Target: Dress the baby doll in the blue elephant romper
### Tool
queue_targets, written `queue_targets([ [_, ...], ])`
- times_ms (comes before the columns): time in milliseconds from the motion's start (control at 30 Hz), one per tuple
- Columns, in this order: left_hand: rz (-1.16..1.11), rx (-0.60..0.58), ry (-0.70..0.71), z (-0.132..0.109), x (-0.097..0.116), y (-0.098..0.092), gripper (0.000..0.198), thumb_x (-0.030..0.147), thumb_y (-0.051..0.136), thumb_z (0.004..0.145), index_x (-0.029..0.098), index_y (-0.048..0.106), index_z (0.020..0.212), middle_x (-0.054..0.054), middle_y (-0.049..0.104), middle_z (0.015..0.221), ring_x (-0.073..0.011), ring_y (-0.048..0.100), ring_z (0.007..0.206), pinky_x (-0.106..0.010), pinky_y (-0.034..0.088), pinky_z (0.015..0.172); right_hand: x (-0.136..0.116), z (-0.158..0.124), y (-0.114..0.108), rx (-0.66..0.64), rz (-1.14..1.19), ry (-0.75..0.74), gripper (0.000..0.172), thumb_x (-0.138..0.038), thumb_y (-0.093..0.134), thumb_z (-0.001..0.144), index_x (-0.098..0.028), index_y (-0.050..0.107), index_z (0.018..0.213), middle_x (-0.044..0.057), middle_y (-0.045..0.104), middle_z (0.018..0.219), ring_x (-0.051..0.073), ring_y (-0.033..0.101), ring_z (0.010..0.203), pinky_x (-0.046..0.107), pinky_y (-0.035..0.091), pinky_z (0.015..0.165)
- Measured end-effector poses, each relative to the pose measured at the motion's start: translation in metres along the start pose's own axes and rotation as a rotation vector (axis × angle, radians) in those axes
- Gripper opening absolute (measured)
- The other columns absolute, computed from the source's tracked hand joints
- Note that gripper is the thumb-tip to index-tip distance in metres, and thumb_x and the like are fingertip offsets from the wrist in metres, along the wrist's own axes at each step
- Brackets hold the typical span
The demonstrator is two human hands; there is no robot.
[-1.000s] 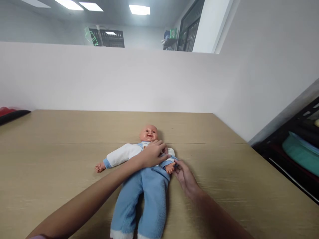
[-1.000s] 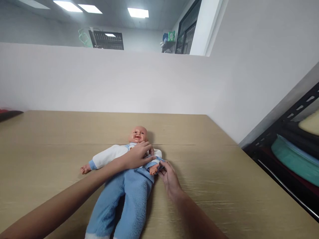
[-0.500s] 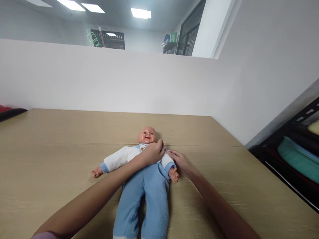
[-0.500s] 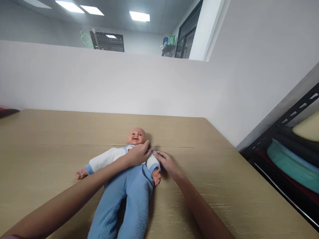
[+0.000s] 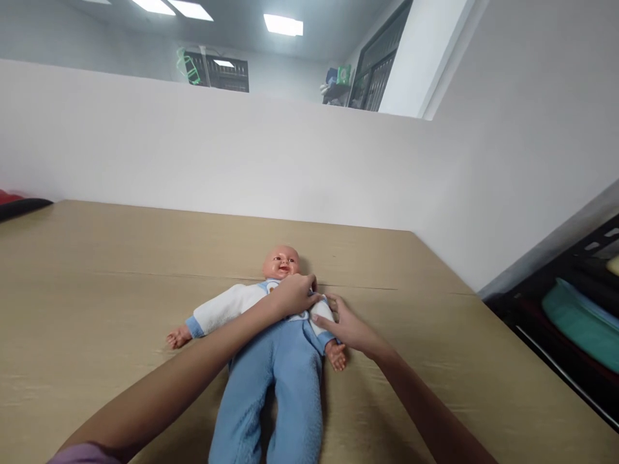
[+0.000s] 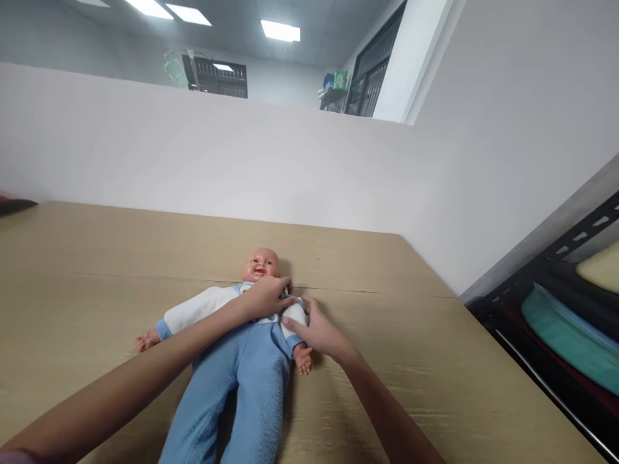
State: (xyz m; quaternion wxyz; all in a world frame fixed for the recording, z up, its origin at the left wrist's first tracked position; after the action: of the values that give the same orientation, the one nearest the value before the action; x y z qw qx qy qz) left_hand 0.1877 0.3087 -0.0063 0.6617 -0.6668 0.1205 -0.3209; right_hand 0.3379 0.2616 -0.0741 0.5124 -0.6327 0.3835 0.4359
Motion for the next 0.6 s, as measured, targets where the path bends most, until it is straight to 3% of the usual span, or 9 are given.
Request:
queue_targets([
  [100,0.058,0.009,-0.025,0.001,0.007,-0.001,0.025,0.035,0.061,0.098,0.017,0.07,0.113,-0.017,0.081,0.1,-0.0352,0.077,0.095,-0.038,0.052,0.072,-0.023,-0.012,-0.009,-0.078,-0.28,0.033,0.057,-0.043,0.081,0.074,-0.021,0.065,0.124,0.012,0.077,0.121,0.029,0.071,0.106,0.038,0.056,0.09],
  [167,0.099,0.026,-0.056,-0.001,0.008,-0.004,0.025,0.027,0.056,0.099,0.015,0.068,0.117,-0.021,0.08,0.101,-0.0377,0.076,0.095,-0.04,0.052,0.072,-0.04,-0.018,-0.018,-0.198,-0.437,0.09,0.035,-0.036,0.078,0.075,-0.021,0.071,0.106,0.008,0.081,0.095,0.026,0.073,0.081,0.035,0.056,0.074],
  [233,0.133,0.047,-0.085,-0.004,0.007,-0.009,0.029,0.019,0.05,0.098,0.013,0.066,0.122,-0.023,0.079,0.101,-0.0383,0.077,0.094,-0.042,0.051,0.073,-0.056,-0.025,-0.032,-0.301,-0.5,0.171,0.022,-0.033,0.073,0.077,-0.02,0.073,0.095,0.002,0.071,0.059,0.019,0.059,0.044,0.031,0.045,0.049],
  [267,0.147,0.058,-0.098,-0.006,0.006,-0.012,0.031,0.014,0.048,0.097,0.013,0.065,0.123,-0.023,0.079,0.1,-0.0381,0.077,0.094,-0.043,0.051,0.075,-0.063,-0.03,-0.04,-0.356,-0.53,0.226,0.023,-0.032,0.071,0.077,-0.022,0.074,0.098,-0.001,0.066,0.051,0.016,0.05,0.034,0.028,0.037,0.041],
  [333,0.168,0.074,-0.119,-0.009,0.003,-0.019,0.035,0.009,0.047,0.094,0.014,0.064,0.124,-0.023,0.079,0.097,-0.0376,0.076,0.094,-0.043,0.05,0.077,-0.078,-0.035,-0.057,-0.379,-0.556,0.223,0.028,-0.03,0.072,0.075,-0.024,0.075,0.103,-0.002,0.067,0.054,0.012,0.04,0.029,0.026,0.025,0.033],
  [400,0.177,0.085,-0.133,-0.011,0.002,-0.025,0.036,0.008,0.048,0.092,0.015,0.064,0.123,-0.021,0.079,0.097,-0.0371,0.076,0.095,-0.043,0.049,0.079,-0.088,-0.037,-0.072,-0.371,-0.53,0.187,0.027,-0.03,0.074,0.074,-0.024,0.077,0.1,0.001,0.072,0.063,0.01,0.04,0.03,0.025,0.021,0.03],
  [467,0.175,0.091,-0.142,-0.012,0.001,-0.03,0.034,0.01,0.049,0.093,0.016,0.065,0.122,-0.021,0.079,0.097,-0.0366,0.076,0.094,-0.043,0.048,0.079,-0.091,-0.037,-0.082,-0.358,-0.497,0.18,0.025,-0.03,0.075,0.073,-0.022,0.078,0.097,0.005,0.074,0.069,0.011,0.041,0.031,0.027,0.02,0.029],
  [600,0.15,0.103,-0.147,-0.015,0.0,-0.035,0.029,0.015,0.048,0.097,0.015,0.065,0.12,-0.021,0.078,0.099,-0.0368,0.075,0.094,-0.043,0.049,0.079,-0.084,-0.034,-0.091,-0.303,-0.487,0.182,0.038,-0.029,0.073,0.074,-0.024,0.079,0.111,0.005,0.078,0.074,0.011,0.042,0.033,0.028,0.023,0.032],
])
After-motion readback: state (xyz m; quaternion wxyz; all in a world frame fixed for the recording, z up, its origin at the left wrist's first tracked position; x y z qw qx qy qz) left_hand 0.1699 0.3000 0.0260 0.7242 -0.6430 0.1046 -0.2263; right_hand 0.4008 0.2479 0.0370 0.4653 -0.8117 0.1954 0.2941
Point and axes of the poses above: each hand's wrist, its own z-axis towards the middle knuckle, its own y-axis out of the palm, x = y × z, the point moved 5 cm from there along z, towards the middle knuckle
